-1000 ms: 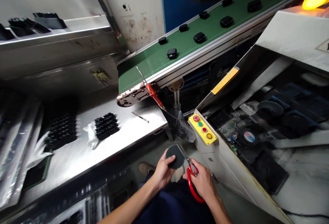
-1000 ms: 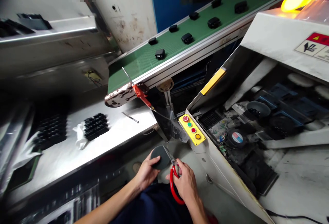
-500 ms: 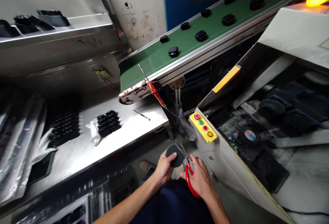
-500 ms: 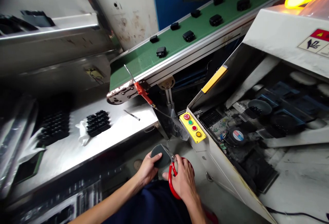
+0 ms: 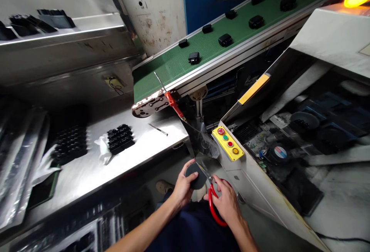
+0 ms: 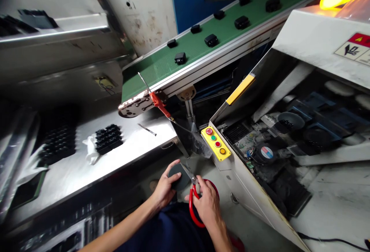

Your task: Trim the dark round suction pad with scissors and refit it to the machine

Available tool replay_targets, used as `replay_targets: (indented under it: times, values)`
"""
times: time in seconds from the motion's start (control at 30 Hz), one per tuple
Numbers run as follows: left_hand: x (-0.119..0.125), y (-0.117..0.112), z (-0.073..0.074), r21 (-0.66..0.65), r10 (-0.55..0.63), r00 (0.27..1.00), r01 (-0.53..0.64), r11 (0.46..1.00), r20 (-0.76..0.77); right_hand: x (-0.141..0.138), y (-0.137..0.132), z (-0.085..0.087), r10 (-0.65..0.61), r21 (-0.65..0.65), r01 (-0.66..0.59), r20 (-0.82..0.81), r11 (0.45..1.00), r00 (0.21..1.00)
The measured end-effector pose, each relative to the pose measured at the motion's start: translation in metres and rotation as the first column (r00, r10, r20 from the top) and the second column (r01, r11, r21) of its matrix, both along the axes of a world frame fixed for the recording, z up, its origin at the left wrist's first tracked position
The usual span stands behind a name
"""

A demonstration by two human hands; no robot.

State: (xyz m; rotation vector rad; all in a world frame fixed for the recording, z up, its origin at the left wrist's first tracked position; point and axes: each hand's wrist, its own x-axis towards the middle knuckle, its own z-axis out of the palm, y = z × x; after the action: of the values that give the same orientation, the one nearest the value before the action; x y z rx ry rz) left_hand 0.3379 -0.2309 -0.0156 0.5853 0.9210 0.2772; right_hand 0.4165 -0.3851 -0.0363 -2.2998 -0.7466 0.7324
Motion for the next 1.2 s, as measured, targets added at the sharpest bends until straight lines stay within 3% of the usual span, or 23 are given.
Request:
replay_targets:
  times: [0.13, 0.3, 0.5, 0.63, 0.83, 1.07, 1.2]
  values:
    - [0.000, 0.000, 0.001, 0.069, -0.048, 0.999, 0.049, 0.996, -0.018, 0.000, 0.002, 0.007, 0.019, -0.055, -0.022, -0.043, 0.998, 0.999]
    - [0.001, -0.002, 0.000, 0.113, -0.075, 0.997, 0.076, 0.991, -0.018, -0.001, 0.006, 0.013, 0.060, -0.140, -0.046, 0.091, 0.989, 0.994]
    - [0.001, -0.001, 0.002, 0.133, -0.083, 0.996, 0.087, 0.987, -0.033, -0.001, 0.003, 0.010, -0.023, -0.032, 0.021, -0.036, 0.999, 0.999]
    - [0.001, 0.000, 0.000, 0.127, -0.087, 0.995, 0.092, 0.988, -0.041, -0.001, 0.001, 0.012, -0.023, -0.046, 0.020, -0.070, 0.999, 0.997]
    - [0.001, 0.000, -0.005, 0.124, -0.106, 0.993, 0.111, 0.986, -0.049, 0.001, 0.006, 0.013, 0.045, -0.102, -0.040, 0.046, 0.994, 0.998]
    - [-0.002, 0.000, -0.005, 0.122, -0.115, 0.992, 0.119, 0.985, -0.043, 0.004, 0.001, 0.015, -0.013, -0.053, 0.009, -0.088, 0.999, 0.996]
    - [-0.004, 0.001, -0.007, 0.129, -0.148, 0.989, 0.151, 0.980, -0.028, 0.005, 0.000, 0.017, 0.024, -0.059, -0.028, -0.060, 0.998, 0.998]
